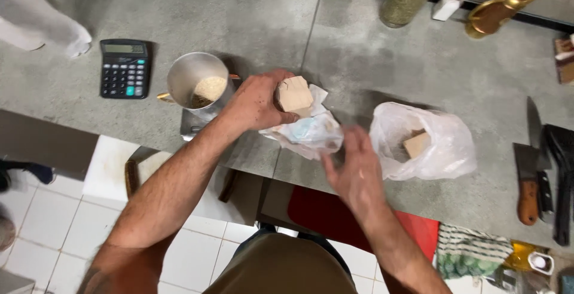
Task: The person places a metal cup on a digital scale and pours a granular substance from a plastic bag into it. They then break up a clump of the substance by hand and add it to the cup, continuing to measure the contents.
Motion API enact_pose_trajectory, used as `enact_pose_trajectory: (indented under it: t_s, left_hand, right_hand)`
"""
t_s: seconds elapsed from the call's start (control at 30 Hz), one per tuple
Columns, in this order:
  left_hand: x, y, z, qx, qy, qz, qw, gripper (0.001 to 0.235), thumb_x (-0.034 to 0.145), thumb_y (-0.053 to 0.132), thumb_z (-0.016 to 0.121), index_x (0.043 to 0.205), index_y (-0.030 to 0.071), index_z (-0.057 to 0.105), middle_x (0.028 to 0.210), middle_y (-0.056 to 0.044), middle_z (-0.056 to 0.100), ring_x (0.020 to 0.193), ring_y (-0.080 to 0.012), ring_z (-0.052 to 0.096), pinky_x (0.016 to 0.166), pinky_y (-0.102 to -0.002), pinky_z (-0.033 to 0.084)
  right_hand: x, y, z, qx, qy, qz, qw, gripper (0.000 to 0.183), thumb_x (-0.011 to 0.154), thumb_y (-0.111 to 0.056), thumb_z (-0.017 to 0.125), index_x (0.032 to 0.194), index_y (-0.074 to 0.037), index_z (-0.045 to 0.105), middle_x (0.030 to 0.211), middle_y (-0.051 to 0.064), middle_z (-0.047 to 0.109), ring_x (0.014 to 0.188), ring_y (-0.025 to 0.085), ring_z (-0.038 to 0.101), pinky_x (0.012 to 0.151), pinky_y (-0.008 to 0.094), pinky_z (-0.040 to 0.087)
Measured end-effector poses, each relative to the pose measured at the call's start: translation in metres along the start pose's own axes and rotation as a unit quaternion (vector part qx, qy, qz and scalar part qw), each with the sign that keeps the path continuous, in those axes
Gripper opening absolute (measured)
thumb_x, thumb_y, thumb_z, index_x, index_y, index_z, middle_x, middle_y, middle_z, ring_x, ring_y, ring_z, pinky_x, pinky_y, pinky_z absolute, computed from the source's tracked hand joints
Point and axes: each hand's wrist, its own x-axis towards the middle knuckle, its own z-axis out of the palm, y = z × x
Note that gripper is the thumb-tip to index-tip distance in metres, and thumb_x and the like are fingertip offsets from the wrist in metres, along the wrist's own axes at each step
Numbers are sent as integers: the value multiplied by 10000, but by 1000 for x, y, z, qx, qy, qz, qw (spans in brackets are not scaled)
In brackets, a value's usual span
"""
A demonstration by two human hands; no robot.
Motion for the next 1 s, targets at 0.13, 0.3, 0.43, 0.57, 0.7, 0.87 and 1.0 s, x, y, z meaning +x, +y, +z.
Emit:
enact_pose_trajectory:
  t_s: [0.13, 0.3, 0.43, 0.57, 0.7, 0.87, 1.0]
  left_hand:
    - [13, 36, 25, 67, -36, 43, 996, 724, 626, 229, 943, 1262, 68, 637, 1093, -121, 765, 1046, -280, 728, 903, -389, 568]
    - [32, 45, 93, -30, -34, 187, 981, 664, 628, 284, 899, 1199, 64, 644, 1089, -119, 770, 1024, -259, 759, 930, -357, 589]
    - [38, 93, 119, -30, -56, 144, 988, 642, 611, 297, 888, 1178, 73, 688, 1065, -136, 770, 1020, -293, 747, 896, -383, 584]
    - [50, 99, 160, -12, -100, 65, 993, 594, 610, 323, 862, 1146, 101, 733, 1095, -137, 761, 1018, -309, 738, 893, -396, 580]
    - [68, 98, 200, 24, -93, 1, 995, 513, 654, 344, 811, 1120, 133, 767, 1111, -119, 784, 1050, -299, 735, 920, -403, 575]
    - [78, 115, 227, 29, -67, -20, 997, 491, 677, 340, 798, 1115, 127, 741, 1110, -117, 773, 1044, -283, 743, 931, -404, 580]
    - [85, 116, 237, 57, 6, 23, 998, 419, 663, 307, 776, 1036, 119, 740, 1055, -134, 762, 989, -324, 731, 863, -457, 576]
  right_hand:
    - [-32, 18, -62, 118, 23, 33, 992, 253, 838, -129, 827, 1068, -77, 739, 980, 123, 767, 940, 285, 737, 825, 362, 593]
    - [-71, 196, -62, 197, 310, 234, 900, 123, 1078, -75, 716, 1138, -1, 639, 1197, 85, 675, 1088, 148, 616, 959, 291, 538]
    - [-94, 318, 1, 306, 294, 271, 864, 278, 1075, -160, 727, 1276, -22, 593, 1256, 57, 630, 1146, 127, 580, 1010, 270, 489]
    - [-84, 308, 14, 389, 230, 333, 828, 333, 1062, -255, 668, 1315, -45, 618, 1210, 28, 667, 1088, 105, 607, 962, 254, 511]
    - [-80, 299, 22, 432, 186, 351, 810, 315, 1067, -279, 612, 1247, -30, 677, 1131, 15, 707, 1006, 83, 633, 898, 239, 524]
    - [-82, 300, 27, 409, 140, 326, 841, 245, 1039, -164, 570, 1177, -12, 704, 1055, 1, 714, 933, 70, 633, 838, 223, 518]
    - [-91, 319, 39, 423, 132, 295, 846, 277, 980, -39, 495, 1167, 0, 696, 1021, -30, 692, 884, 68, 605, 784, 216, 487]
